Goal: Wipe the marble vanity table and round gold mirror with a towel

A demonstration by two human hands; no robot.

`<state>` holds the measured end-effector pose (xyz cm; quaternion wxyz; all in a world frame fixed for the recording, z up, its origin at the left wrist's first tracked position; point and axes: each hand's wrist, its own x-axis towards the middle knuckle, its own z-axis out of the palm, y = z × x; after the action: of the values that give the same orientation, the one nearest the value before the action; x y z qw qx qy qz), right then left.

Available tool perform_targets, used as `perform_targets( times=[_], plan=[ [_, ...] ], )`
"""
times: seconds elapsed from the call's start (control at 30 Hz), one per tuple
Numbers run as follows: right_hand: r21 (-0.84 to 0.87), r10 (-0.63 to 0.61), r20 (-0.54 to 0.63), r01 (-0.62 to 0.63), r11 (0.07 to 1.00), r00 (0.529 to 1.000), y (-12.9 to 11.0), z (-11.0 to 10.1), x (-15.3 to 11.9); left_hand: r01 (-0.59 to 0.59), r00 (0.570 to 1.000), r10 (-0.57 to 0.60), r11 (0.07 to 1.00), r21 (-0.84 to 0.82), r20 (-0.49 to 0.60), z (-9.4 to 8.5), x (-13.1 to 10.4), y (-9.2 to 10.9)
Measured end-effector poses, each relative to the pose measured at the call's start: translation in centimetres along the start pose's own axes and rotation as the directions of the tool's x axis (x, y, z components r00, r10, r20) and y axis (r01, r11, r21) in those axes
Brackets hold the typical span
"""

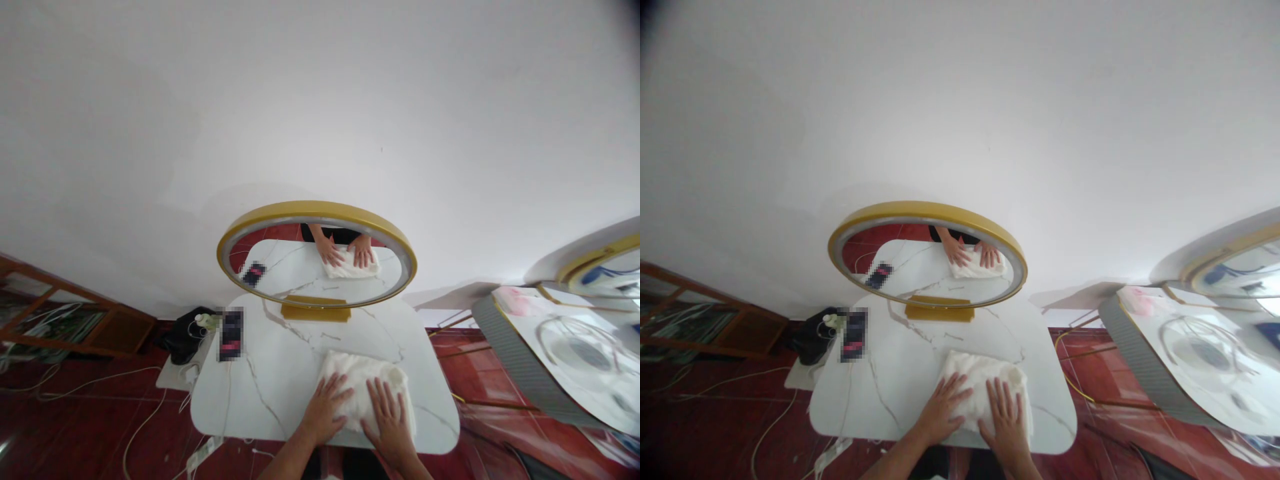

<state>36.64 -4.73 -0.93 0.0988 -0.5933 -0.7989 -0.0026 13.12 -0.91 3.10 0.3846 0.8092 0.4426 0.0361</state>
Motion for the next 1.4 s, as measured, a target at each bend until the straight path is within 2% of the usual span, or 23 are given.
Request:
perform_targets(
  times=[0.1, 0.2, 0.3, 0.47, 0.53, 0.6, 0.67, 0.77, 0.87, 0.93, 1.03, 1.1, 1.2, 1.4],
  plan=[
    [0.074, -0.103, 0.152, 0.092, 0.993, 0.983, -2.5, 0.4, 1.9, 0.033, 0.999, -0.033, 0.999, 0.012, -0.032, -1.6, -3.4, -3.0],
    [0.171, -0.18, 0.321, 0.13, 0.977, 0.93, -5.7, 0.3, 4.2, 0.11, 0.989, -0.106, 0.993, 0.033, -0.102, -2.6, -6.9, -5.6],
    [0.247, -0.229, 0.444, 0.127, 0.961, 0.867, -9.6, 0.0, 6.0, 0.194, 0.967, -0.183, 0.98, 0.05, -0.177, -3.0, -10.3, -7.8],
    [0.348, -0.305, 0.528, 0.126, 0.929, 0.792, -15.3, 0.1, 7.2, 0.283, 0.914, -0.232, 0.952, 0.114, -0.333, -2.3, -15.1, -10.5],
    [0.377, -0.332, 0.54, 0.131, 0.917, 0.774, -16.7, 0.3, 7.1, 0.332, 0.874, -0.245, 0.932, 0.146, -0.42, -1.6, -16.4, -11.4],
    [0.385, -0.339, 0.553, 0.128, 0.914, 0.761, -17.8, 0.4, 7.1, 0.406, 0.816, -0.28, 0.9, 0.157, -0.506, -1.1, -17.1, -12.2],
    [0.379, -0.325, 0.573, 0.109, 0.919, 0.752, -18.6, 0.4, 7.4, 0.463, 0.768, -0.313, 0.874, 0.147, -0.558, -1.1, -17.0, -12.7],
    [0.351, -0.274, 0.62, 0.053, 0.935, 0.735, -19.9, 0.1, 8.6, 0.475, 0.754, -0.332, 0.872, 0.121, -0.567, -2.2, -15.5, -13.0],
    [0.287, -0.177, 0.664, -0.03, 0.958, 0.726, -21.4, -0.2, 10.6, 0.473, 0.739, -0.342, 0.877, 0.086, -0.58, -4.2, -13.2, -13.0],
    [0.273, -0.139, 0.683, -0.074, 0.959, 0.717, -22.4, -0.2, 12.2, 0.492, 0.712, -0.359, 0.868, 0.065, -0.603, -5.5, -11.5, -13.0],
    [0.321, -0.156, 0.69, -0.106, 0.941, 0.706, -23.4, 0.0, 14.4, 0.555, 0.652, -0.406, 0.831, 0.039, -0.64, -7.6, -8.8, -13.4],
    [0.367, -0.201, 0.672, -0.084, 0.926, 0.713, -23.8, 0.0, 15.7, 0.588, 0.631, -0.433, 0.808, 0.032, -0.644, -9.1, -7.1, -13.9],
    [0.417, -0.262, 0.643, -0.042, 0.908, 0.72, -23.7, 0.2, 17.4, 0.618, 0.64, -0.46, 0.784, 0.056, -0.616, -11.4, -4.9, -14.8],
    [0.495, -0.269, 0.638, -0.117, 0.861, 0.721, -23.0, 1.0, 20.5, 0.597, 0.72, -0.462, 0.792, 0.124, -0.518, -15.5, -2.0, -17.0]
  ],
)
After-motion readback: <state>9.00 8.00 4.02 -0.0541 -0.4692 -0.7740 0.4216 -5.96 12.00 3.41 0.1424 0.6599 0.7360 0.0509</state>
